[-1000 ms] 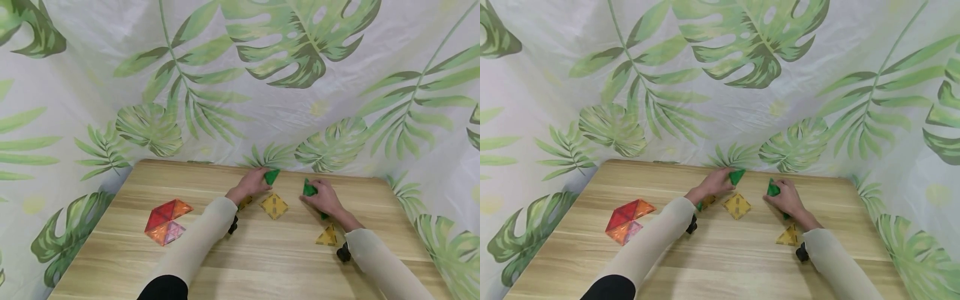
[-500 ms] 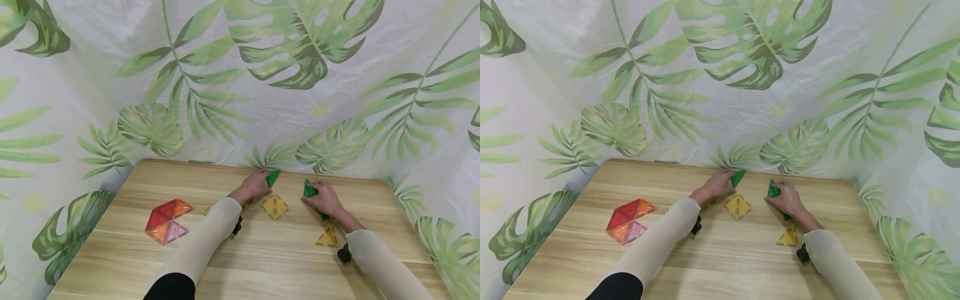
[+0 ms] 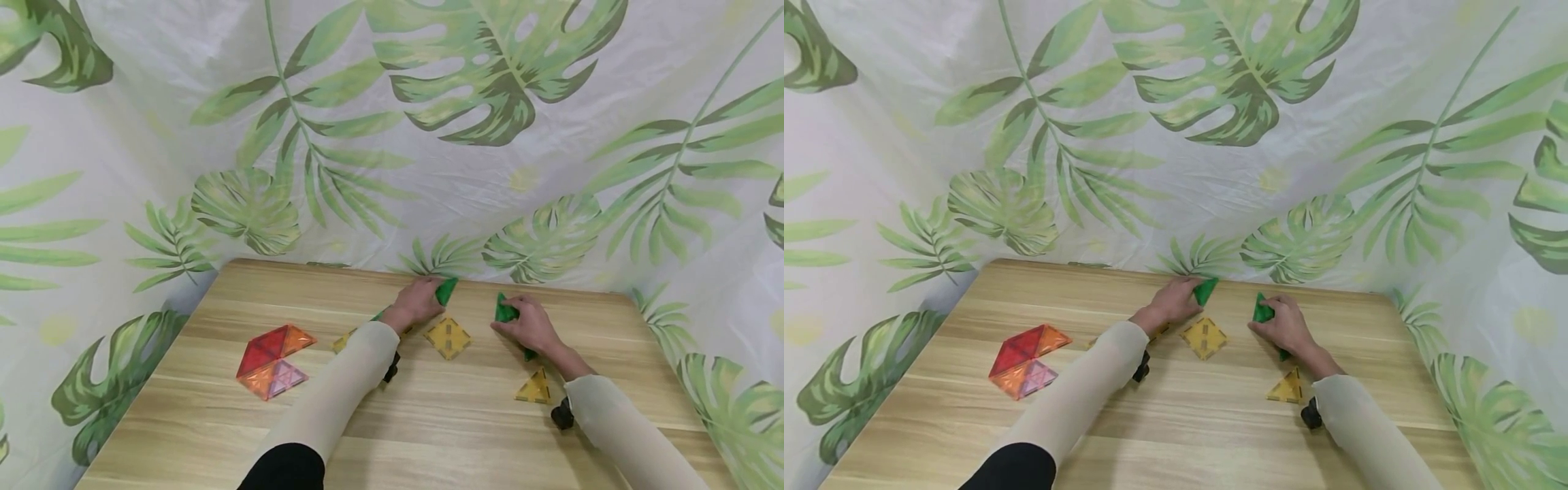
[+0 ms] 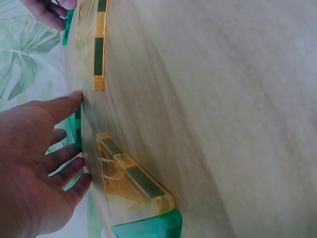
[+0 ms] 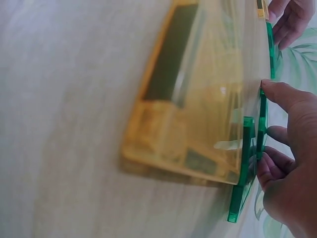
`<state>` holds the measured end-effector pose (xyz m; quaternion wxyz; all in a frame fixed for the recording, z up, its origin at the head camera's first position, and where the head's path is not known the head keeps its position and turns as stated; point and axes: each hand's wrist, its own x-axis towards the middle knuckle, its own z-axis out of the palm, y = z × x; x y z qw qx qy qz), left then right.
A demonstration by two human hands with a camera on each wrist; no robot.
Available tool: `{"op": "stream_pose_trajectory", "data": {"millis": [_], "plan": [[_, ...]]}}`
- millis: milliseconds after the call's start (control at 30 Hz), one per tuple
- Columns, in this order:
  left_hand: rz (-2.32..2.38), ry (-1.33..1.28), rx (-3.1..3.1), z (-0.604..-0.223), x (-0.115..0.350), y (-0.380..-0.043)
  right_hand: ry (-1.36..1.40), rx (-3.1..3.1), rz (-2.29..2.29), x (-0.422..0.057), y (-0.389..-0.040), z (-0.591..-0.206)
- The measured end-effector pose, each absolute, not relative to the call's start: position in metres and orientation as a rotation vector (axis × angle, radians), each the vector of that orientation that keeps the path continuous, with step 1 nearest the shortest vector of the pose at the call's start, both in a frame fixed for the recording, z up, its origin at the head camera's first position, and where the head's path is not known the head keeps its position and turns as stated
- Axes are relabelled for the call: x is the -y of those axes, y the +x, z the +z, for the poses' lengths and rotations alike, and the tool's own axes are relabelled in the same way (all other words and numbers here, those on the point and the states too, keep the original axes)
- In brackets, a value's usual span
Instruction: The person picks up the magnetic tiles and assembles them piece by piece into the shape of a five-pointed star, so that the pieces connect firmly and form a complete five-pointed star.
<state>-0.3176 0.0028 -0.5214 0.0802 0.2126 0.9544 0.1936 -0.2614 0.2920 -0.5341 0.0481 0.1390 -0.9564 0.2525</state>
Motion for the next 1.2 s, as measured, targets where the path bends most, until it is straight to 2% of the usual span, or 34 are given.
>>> {"op": "stream_pose_trajectory", "data": {"millis": [500, 867, 1200], "plan": [[0.437, 0.576, -2.925, -0.509, -0.009, -0.311, 0.416, 2.884, 0.782, -0.291, -0.260, -0.536], [0.686, 0.600, -2.887, -0.512, -0.001, -0.311, 0.411, 2.870, 0.788, -0.287, -0.260, -0.536], [0.746, 0.651, -2.896, -0.507, 0.023, -0.306, 0.503, 2.811, 0.819, -0.257, -0.266, -0.529]]}}
